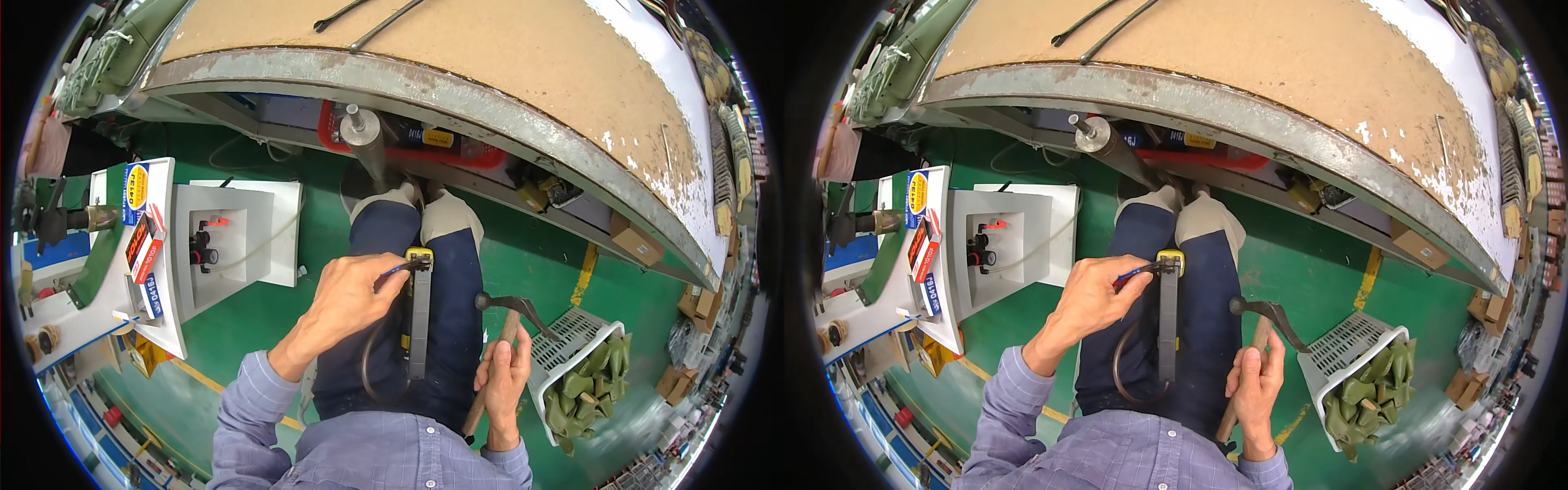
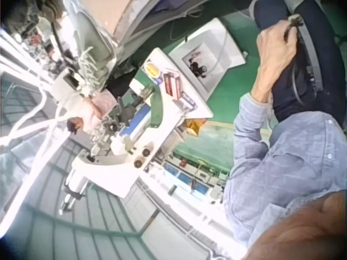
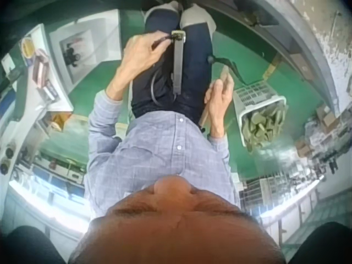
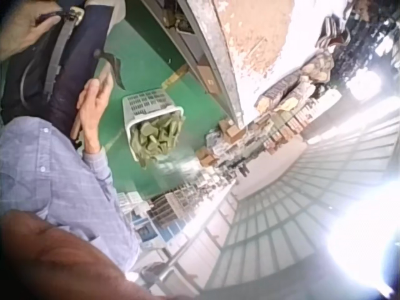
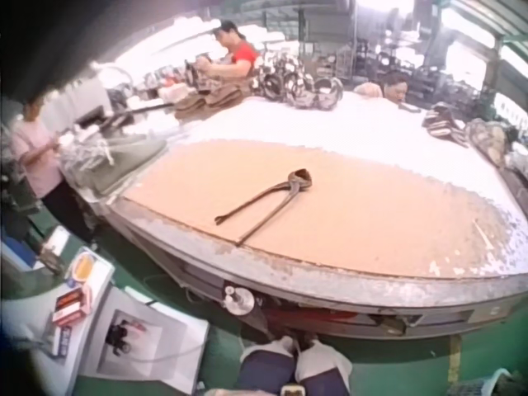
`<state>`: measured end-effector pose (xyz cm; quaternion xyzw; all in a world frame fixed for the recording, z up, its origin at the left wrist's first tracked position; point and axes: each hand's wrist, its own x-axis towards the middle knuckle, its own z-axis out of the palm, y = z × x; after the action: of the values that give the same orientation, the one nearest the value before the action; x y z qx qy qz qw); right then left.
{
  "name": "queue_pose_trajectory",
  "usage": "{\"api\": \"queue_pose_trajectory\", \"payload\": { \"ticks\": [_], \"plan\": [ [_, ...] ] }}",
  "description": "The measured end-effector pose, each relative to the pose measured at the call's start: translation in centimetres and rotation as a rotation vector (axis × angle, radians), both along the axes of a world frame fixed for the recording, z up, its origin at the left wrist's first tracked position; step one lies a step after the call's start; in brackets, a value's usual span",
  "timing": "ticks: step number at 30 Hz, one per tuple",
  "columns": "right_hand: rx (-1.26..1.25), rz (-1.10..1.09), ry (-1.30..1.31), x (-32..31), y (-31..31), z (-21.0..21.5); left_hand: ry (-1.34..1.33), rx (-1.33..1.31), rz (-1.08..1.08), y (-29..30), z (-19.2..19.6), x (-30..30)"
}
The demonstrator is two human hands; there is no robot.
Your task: The person sits at a workbench and uses a hammer to repeatedly strike the body of a yellow pneumatic nail gun, likely to clear a jam or adjust a mechanism. They also use a utility knife to cut a small piece of material and manipulate the tool's components with their hands.
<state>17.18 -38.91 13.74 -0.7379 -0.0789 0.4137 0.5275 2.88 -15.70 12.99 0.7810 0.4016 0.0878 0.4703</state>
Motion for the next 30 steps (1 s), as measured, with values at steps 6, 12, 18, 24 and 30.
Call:
{"api": "queue_pose_trajectory", "payload": {
  "ticks": [6,12,18,24,30],
  "plan": [
    [0.037,0.091,-0.094,0.3,0.2,-0.2,-0.09,0.111,0.029,-0.2,-1.0,-0.2],
    [0.065,0.101,-0.097,0.4,0.8,0.4,-0.042,0.144,-0.018,0.1,-0.4,0.0],
    [0.068,0.099,-0.1,0.3,0.7,0.2,-0.045,0.162,-0.026,0.0,-0.5,0.2],
    [0.148,0.182,-0.166,0.5,0.9,0.6,0.0,0.156,-0.078,0.8,0.6,0.0],
    [0.142,0.164,-0.122,0.5,1.4,0.8,0.006,0.143,-0.123,1.5,0.7,-0.8]
  ]
}}
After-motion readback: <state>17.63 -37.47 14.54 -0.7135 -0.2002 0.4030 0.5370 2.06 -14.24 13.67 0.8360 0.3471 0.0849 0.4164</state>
